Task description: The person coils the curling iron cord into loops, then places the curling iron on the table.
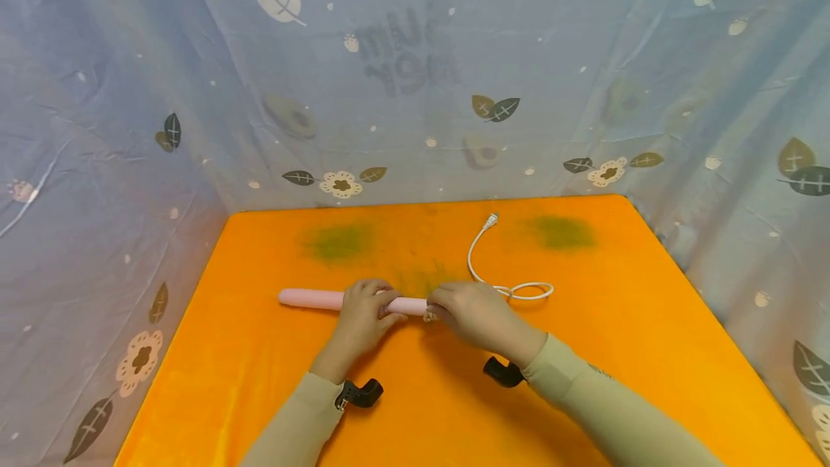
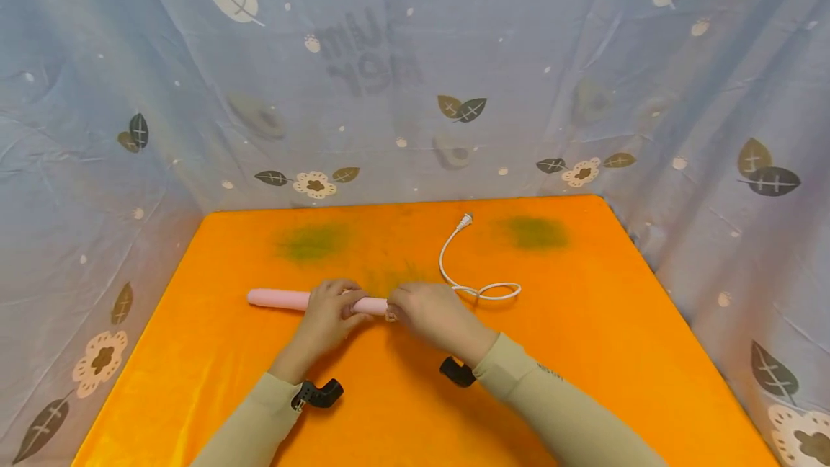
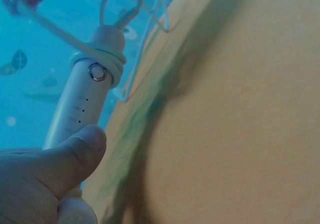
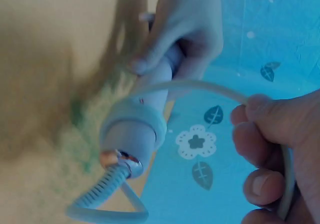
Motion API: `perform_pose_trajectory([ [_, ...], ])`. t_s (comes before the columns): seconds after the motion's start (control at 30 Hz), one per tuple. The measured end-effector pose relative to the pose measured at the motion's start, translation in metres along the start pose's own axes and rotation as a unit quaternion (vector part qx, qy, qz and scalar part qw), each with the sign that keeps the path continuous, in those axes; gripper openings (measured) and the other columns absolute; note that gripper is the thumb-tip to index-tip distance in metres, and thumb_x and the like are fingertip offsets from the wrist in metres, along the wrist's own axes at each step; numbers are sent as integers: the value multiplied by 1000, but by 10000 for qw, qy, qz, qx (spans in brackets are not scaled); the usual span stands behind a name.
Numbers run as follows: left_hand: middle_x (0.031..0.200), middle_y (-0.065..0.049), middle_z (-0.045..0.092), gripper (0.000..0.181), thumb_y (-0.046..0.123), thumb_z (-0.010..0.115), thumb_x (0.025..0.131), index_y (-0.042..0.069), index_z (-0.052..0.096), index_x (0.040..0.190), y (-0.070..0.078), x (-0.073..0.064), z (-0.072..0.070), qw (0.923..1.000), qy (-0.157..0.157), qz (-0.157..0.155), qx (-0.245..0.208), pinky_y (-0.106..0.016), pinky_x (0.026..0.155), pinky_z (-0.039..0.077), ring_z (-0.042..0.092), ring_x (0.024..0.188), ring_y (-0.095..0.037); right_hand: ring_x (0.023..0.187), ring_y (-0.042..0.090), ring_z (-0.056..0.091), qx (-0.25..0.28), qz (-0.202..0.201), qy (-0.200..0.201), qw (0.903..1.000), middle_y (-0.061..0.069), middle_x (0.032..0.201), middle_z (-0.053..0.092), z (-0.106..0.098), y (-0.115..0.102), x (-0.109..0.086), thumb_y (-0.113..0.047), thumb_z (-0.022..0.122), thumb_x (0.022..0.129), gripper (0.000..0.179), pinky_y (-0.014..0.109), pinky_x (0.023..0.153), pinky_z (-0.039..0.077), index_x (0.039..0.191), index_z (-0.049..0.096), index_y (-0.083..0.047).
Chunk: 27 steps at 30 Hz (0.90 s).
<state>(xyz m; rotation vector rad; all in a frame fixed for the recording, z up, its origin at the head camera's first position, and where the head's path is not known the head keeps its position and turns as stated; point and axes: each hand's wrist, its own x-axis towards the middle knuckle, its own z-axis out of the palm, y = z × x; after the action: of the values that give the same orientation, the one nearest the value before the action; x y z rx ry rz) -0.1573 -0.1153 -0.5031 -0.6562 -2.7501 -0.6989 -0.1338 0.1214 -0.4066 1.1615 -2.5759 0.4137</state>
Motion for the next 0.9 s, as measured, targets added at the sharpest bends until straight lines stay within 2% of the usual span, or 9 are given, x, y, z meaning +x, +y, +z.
perform_pose_trajectory([
  [0.27,114,0,59,33,37,78,81,20,73,109,4,-7,-1,9992,-46,394,49,-48,94,35,47,109,-27,73,5,58,444,508,42,9977,-11,83,60,-6,17,11,-28,74,86,10,23,63,49,87,67,-21],
  [0.5,116,1,59,30,33,77,83,20,73,110,6,-11,-8,9977,-74,625,-246,-46,93,34,47,110,-27,79,7,58,1079,704,244,9914,-7,90,65,-2,38,13,-19,71,89,6,26,70,50,95,69,-16],
  [0.7,118,2,58,34,37,75,82,21,72,111,6,-12,-13,9963,38,730,-442,-44,92,34,46,111,-25,79,5,56,1401,1234,53,9824,-13,92,64,2,48,10,-25,68,92,4,27,71,49,95,69,-22],
  [0.9,118,2,58,34,35,76,81,20,73,111,5,-14,-14,9954,117,743,-594,-44,92,34,45,111,-25,81,6,57,1631,1516,-104,9748,-14,91,63,9,54,9,-29,67,92,6,29,72,49,95,69,-24],
])
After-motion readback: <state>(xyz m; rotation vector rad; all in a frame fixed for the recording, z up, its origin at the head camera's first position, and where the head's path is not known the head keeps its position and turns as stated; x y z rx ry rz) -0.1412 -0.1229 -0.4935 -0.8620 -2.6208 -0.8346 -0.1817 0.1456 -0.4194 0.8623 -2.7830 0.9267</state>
